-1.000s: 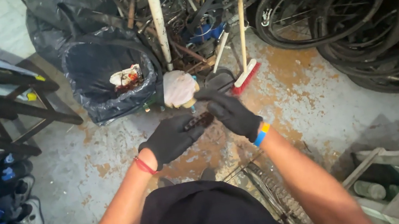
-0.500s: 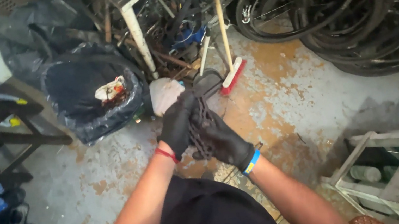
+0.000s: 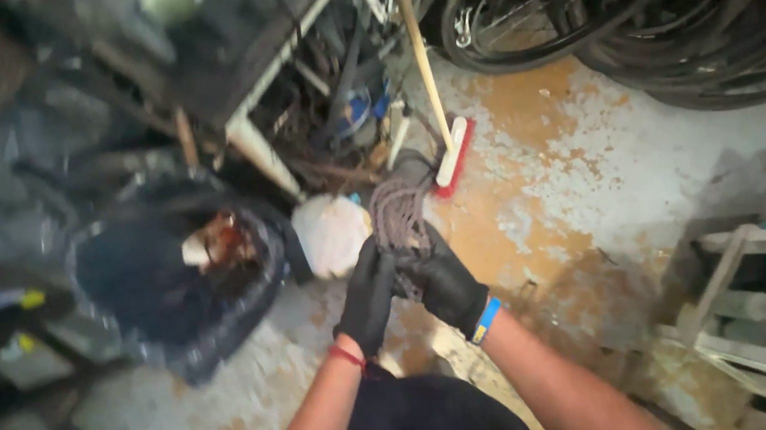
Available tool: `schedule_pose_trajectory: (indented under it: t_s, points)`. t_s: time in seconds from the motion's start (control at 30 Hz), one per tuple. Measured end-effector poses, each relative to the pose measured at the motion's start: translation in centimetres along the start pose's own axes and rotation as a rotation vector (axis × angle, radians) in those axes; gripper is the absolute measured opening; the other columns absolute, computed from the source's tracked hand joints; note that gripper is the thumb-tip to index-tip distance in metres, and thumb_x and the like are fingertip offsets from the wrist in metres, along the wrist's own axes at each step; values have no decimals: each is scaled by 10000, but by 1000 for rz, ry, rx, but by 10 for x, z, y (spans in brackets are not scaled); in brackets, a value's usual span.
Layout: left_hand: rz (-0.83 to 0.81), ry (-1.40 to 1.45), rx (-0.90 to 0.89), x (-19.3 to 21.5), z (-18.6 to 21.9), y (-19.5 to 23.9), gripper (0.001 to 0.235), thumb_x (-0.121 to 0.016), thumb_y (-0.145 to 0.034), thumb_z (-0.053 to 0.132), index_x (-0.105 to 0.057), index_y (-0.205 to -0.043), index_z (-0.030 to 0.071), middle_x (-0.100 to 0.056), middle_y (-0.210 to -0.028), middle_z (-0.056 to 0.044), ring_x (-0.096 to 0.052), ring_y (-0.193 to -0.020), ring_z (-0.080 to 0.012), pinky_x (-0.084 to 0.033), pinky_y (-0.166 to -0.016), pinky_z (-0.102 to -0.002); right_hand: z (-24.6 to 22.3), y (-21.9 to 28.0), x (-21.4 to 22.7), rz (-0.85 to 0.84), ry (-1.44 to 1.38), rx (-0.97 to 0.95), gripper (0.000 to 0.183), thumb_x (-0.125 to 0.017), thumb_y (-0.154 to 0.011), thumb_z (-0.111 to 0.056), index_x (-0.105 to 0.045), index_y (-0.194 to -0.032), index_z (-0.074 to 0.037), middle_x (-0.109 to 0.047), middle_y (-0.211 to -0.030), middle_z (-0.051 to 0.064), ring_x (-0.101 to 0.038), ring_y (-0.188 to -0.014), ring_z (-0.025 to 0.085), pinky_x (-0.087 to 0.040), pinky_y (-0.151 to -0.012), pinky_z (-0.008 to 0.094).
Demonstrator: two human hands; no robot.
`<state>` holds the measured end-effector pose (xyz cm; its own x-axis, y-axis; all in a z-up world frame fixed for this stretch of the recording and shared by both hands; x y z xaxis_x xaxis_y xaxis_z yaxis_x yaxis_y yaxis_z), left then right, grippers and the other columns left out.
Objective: The person removes a rusty chain from a bicycle, inspects it, and places it into a trash bag. They then return to the bicycle to adjust the handlebars and inspect the rear derailleur and chain area.
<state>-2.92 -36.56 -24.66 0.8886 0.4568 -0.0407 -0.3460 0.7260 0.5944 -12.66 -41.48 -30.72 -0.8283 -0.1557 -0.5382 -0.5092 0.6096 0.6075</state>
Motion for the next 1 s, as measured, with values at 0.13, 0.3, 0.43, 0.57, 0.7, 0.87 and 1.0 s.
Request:
schedule_pose_trajectory:
  t_s: [0.13,0.3,0.43,0.57,0.7,0.87,1.0]
  points:
    - [60,63,71,46,-71,-138,569,-554,-1038,406,-483,-1558,189,-698,-1263,-176,-693,-1113,-287,-597,-936,-403,12,-108,-25,43,-123,-13,873,-690,-870,133,-378,-1617,-193,-696,-1313,231,-757,-982,358,-659,-713,436]
    - [154,303,137,66,-82,-236,612,-570,-1018,309,-427,-1592,153,-658,-1274,-209,-642,-881,-202,-603,-852,-375,22,-221,-21,-25,-40,47,841,-771,-858,70,-381,-1585,-89,-713,-1228,240,-735,-749,293,-592,-523,353]
    - [234,427,195,76,-69,-282,515,-611,-1013,421,-539,-1500,272,-696,-1259,-100,-699,-887,-224,-647,-821,-405,-2,-277,-42,-112,27,108,717,-725,-876,62,-429,-1500,-131,-710,-1101,254,-639,-491,270,-491,-369,290]
    - [297,230,91,104,-14,-358,514,-616,-982,413,-566,-1481,299,-690,-1304,-66,-686,-1016,-228,-625,-892,-411,-69,-352,-81,58,386,199,583,-665,-908,-255,-551,-1466,-132,-705,-1170,202,-636,-877,310,-470,-697,425]
    - [365,-33,74,128,-11,-398,518,-624,-943,402,-601,-1456,333,-683,-1363,-22,-669,-1181,-233,-598,-982,-418,-65,-409,-28,400,413,267,478,-891,-854,-353,-718,-1283,-234,-760,-1246,79,-702,-1220,335,-592,-1052,456]
    - [369,-80,-16,137,-38,-438,504,-666,-916,349,-630,-1418,372,-688,-1336,38,-700,-1173,-210,-625,-877,-427,-23,-366,-6,376,431,249,198,-666,-999,-159,-747,-1180,-151,-753,-1182,130,-724,-1122,321,-604,-978,452]
    - [271,146,-137,138,-23,-414,357,-678,-939,179,-710,-1293,214,-720,-1198,-60,-732,-1089,-274,-635,-717,-424,-30,-342,-18,303,6,265,256,-586,-989,55,-743,-1147,-72,-752,-1121,184,-787,-951,299,-706,-807,384]
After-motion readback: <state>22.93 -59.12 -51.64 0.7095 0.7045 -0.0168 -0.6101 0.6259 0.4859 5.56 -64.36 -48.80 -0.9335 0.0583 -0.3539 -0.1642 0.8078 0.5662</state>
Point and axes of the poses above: each hand's wrist, its own y-axis away from the middle knuckle, its own x-axis out of the back of the hand, z = x × y, the point moved 9 cm from there along -y, towards the middle knuckle
